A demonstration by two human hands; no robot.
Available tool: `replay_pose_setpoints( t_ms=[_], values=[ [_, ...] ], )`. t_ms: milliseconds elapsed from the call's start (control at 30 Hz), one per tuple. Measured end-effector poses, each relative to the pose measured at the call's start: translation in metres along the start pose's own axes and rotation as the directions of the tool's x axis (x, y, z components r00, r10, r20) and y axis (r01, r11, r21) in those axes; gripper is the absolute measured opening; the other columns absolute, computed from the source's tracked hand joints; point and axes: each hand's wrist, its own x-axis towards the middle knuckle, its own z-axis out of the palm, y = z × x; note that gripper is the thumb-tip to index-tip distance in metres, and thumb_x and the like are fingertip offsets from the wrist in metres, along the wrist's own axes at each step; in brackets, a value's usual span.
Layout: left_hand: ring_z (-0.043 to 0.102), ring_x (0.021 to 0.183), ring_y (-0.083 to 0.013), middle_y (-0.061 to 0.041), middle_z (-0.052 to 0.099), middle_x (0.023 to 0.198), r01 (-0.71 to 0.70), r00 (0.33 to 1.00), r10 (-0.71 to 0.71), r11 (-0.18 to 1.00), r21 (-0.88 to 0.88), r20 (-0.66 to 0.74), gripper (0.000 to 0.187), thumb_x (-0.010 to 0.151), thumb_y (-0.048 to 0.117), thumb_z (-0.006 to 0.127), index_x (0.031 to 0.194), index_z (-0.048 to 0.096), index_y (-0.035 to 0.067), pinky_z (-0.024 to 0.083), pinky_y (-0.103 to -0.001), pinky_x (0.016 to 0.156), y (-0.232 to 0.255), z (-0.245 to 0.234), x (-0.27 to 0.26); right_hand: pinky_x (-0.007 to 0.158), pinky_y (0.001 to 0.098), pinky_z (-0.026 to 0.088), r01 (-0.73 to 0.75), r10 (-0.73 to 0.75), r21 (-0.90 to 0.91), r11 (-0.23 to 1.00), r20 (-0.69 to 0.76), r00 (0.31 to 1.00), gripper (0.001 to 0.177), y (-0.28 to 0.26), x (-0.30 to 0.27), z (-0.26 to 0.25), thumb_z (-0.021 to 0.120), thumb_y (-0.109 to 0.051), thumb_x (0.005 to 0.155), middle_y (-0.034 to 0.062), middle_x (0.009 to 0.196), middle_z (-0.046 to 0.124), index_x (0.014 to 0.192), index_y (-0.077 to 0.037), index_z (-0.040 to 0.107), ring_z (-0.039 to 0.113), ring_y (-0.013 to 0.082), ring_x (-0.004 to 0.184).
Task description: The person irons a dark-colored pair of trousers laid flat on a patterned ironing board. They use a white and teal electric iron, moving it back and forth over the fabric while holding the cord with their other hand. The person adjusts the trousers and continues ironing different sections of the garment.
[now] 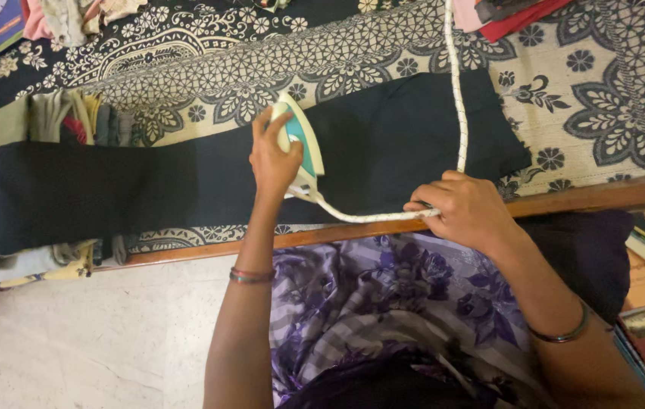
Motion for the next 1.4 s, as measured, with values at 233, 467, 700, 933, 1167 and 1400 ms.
replay_pose_setpoints(
  t_ms=[233, 467, 700, 933, 1167, 1400],
  values=[
    [0.060, 0.128, -0.0367, -0.011, 0.051, 0.151, -0.200, 0.977, 0.201, 0.979, -0.030, 0.073, 0.053, 0.075, 0.011, 0.071, 0.128, 0.071, 0.019, 0.053, -0.043, 0.101, 0.015, 0.002, -0.044, 0.051, 0.0366, 0.050, 0.048, -0.047, 0.034, 0.998, -0.022, 0.999, 0.021, -0.001, -0.002, -0.002, 0.078, -0.033, 0.085, -0.0020, 0.066, 0.068, 0.077, -0.014, 0.073, 0.061, 0.0196, 0.063],
    [0.071, 0.104, -0.0343, -0.009, 0.052, 0.151, -0.062, 0.998, 0.062, 0.998, 0.000, 0.015, 0.051, 0.075, 0.013, 0.070, 0.125, 0.071, 0.020, 0.057, -0.043, 0.091, 0.026, 0.012, -0.016, 0.052, 0.0377, 0.050, 0.008, -0.007, 0.064, 0.998, -0.002, 1.000, 0.013, 0.002, -0.001, -0.001, 0.077, -0.029, 0.081, -0.0008, 0.066, 0.066, 0.082, -0.016, 0.075, 0.062, 0.0205, 0.064],
    [0.066, 0.120, -0.0369, -0.011, 0.050, 0.150, -0.201, 0.978, 0.203, 0.978, -0.057, 0.050, 0.051, 0.076, 0.013, 0.070, 0.127, 0.070, 0.019, 0.056, -0.043, 0.096, 0.039, 0.021, -0.047, 0.052, 0.0409, 0.050, -0.007, 0.007, 0.059, 0.998, 0.003, 1.000, 0.024, -0.004, 0.002, -0.006, 0.077, -0.038, 0.085, 0.0027, 0.062, 0.063, 0.078, -0.016, 0.073, 0.062, 0.0234, 0.063],
    [0.066, 0.120, -0.0353, -0.007, 0.052, 0.151, -0.202, 0.971, 0.205, 0.979, -0.040, 0.120, 0.051, 0.076, 0.013, 0.071, 0.126, 0.071, 0.022, 0.056, -0.044, 0.095, 0.039, 0.027, -0.035, 0.053, 0.0404, 0.050, -0.001, 0.001, 0.071, 0.997, -0.004, 1.000, 0.020, -0.002, 0.005, 0.001, 0.077, -0.034, 0.084, 0.0031, 0.062, 0.062, 0.079, -0.015, 0.073, 0.062, 0.0232, 0.063],
    [0.071, 0.104, -0.0346, -0.007, 0.049, 0.152, -0.078, 0.994, 0.081, 0.996, -0.046, 0.078, 0.052, 0.075, 0.015, 0.070, 0.127, 0.068, 0.022, 0.057, -0.044, 0.091, 0.051, 0.037, -0.020, 0.054, 0.0405, 0.051, 0.004, -0.004, 0.075, 0.997, -0.006, 1.000, 0.016, -0.001, 0.003, 0.000, 0.076, -0.031, 0.082, 0.0010, 0.065, 0.065, 0.082, -0.015, 0.073, 0.062, 0.0230, 0.065],
    [0.073, 0.103, -0.0323, -0.005, 0.048, 0.155, -0.103, 0.979, 0.117, 0.990, -0.092, 0.169, 0.052, 0.077, 0.014, 0.068, 0.128, 0.067, 0.024, 0.059, -0.043, 0.089, 0.059, 0.034, -0.058, 0.053, 0.0408, 0.050, 0.006, -0.006, 0.065, 0.998, 0.007, 1.000, 0.024, 0.002, -0.002, -0.003, 0.074, -0.037, 0.087, -0.0003, 0.065, 0.067, 0.079, -0.014, 0.072, 0.062, 0.0232, 0.065]
  ],
)
